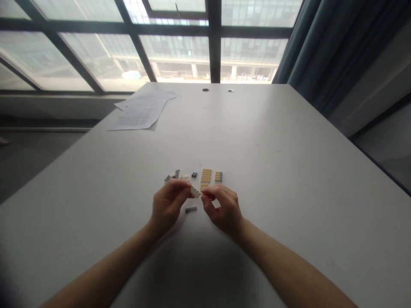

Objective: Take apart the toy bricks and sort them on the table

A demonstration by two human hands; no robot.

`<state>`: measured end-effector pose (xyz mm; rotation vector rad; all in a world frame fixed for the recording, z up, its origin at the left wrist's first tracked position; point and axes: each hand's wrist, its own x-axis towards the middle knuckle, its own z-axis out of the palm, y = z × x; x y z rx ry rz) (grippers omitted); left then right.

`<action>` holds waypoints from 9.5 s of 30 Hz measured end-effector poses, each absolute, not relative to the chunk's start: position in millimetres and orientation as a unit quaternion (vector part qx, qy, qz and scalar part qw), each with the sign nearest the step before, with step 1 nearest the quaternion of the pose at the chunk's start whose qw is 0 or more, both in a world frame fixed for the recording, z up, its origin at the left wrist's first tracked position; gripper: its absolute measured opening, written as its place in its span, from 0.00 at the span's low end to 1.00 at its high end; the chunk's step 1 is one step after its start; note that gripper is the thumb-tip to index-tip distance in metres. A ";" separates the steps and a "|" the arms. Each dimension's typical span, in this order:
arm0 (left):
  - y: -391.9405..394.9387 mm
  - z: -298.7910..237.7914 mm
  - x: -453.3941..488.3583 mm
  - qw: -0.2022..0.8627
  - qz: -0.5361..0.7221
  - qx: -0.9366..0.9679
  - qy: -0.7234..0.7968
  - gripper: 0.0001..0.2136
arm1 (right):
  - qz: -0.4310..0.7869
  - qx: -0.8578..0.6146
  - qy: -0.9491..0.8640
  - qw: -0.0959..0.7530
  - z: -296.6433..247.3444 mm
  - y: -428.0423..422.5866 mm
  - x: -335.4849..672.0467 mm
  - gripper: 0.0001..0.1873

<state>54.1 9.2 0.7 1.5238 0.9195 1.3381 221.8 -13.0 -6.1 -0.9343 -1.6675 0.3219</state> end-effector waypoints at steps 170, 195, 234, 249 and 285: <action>78.2 0.0 -6.4 0.029 0.154 0.825 0.543 0.12 | 0.141 -0.530 -0.804 0.230 -9.1 -0.3 266.4 0.16; 99.0 11.6 -14.1 0.104 0.090 0.854 0.502 0.16 | 0.138 -0.526 -0.810 0.220 -9.6 0.6 267.3 0.15; 3.7 17.2 64.4 0.822 0.407 0.292 0.271 0.14 | 0.182 -0.413 -0.710 0.541 10.8 -16.3 235.5 0.12; 10.6 26.0 49.3 0.464 0.372 0.699 0.398 0.12 | 0.153 -0.485 -0.785 0.355 1.9 -1.9 255.5 0.16; 15.5 9.4 68.7 0.076 0.142 0.908 0.386 0.11 | 0.140 -0.539 -0.799 0.226 -8.0 -10.2 267.5 0.14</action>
